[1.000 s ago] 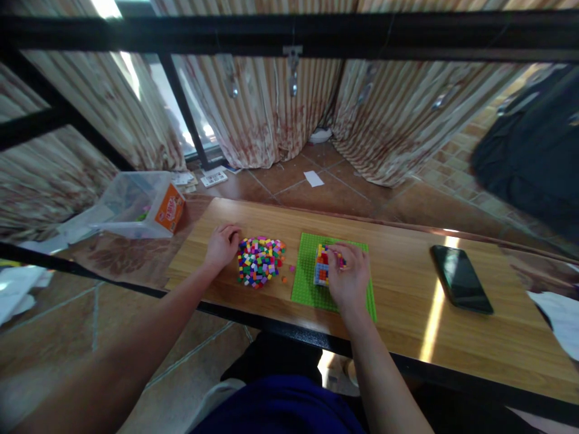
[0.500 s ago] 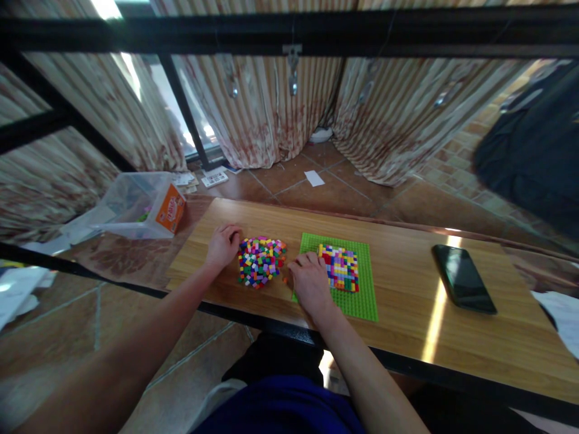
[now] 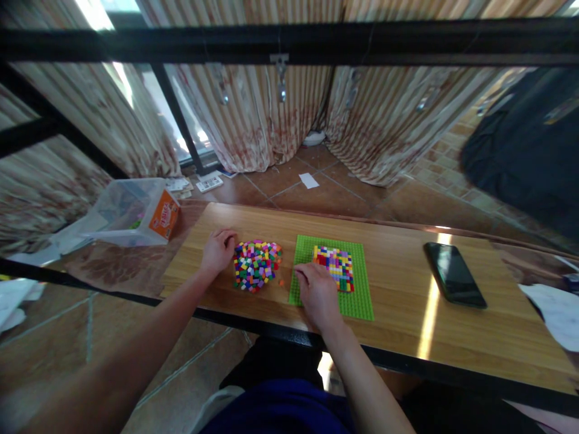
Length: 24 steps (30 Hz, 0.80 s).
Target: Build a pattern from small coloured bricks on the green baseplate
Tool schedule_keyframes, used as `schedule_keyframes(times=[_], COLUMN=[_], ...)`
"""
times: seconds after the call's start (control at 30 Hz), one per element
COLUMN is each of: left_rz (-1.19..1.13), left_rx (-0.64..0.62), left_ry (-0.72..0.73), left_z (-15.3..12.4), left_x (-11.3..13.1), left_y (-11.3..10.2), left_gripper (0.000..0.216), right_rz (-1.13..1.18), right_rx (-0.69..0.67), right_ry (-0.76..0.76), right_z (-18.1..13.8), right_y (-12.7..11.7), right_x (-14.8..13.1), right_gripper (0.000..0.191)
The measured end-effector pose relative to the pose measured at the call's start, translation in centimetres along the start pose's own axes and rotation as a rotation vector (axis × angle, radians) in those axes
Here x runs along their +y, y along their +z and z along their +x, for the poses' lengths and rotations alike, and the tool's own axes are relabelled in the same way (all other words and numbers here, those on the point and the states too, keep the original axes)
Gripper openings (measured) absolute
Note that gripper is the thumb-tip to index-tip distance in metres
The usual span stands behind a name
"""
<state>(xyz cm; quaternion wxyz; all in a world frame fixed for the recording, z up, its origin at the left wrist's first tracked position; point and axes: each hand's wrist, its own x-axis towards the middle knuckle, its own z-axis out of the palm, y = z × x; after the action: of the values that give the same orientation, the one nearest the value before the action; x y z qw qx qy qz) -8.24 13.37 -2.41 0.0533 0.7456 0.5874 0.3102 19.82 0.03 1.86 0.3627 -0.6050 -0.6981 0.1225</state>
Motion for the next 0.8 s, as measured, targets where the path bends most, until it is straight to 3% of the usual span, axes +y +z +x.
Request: schedule_keyframes(times=[0.2, 0.37, 0.8], left_rz=[-0.007, -0.003, -0.003], left_rx=[0.000, -0.005, -0.006], left_ry=[-0.013, -0.009, -0.014], left_z=[0.1, 0.1, 0.0], left_x=[0.1, 0.1, 0.3], left_y=[0.0, -0.1, -0.2], left_gripper=[0.025, 0.024, 0.024], right_rz=[0.037, 0.029, -0.180], right_rx=[0.134, 0.223, 0.114], right_ry=[0.241, 0.253, 0.268], right_z=[0.1, 1.2, 2.2], right_y=[-2.5, -2.9, -2.8], right_x=[2.9, 4.7, 5.0], right_gripper=[0.029, 0.031, 0.034])
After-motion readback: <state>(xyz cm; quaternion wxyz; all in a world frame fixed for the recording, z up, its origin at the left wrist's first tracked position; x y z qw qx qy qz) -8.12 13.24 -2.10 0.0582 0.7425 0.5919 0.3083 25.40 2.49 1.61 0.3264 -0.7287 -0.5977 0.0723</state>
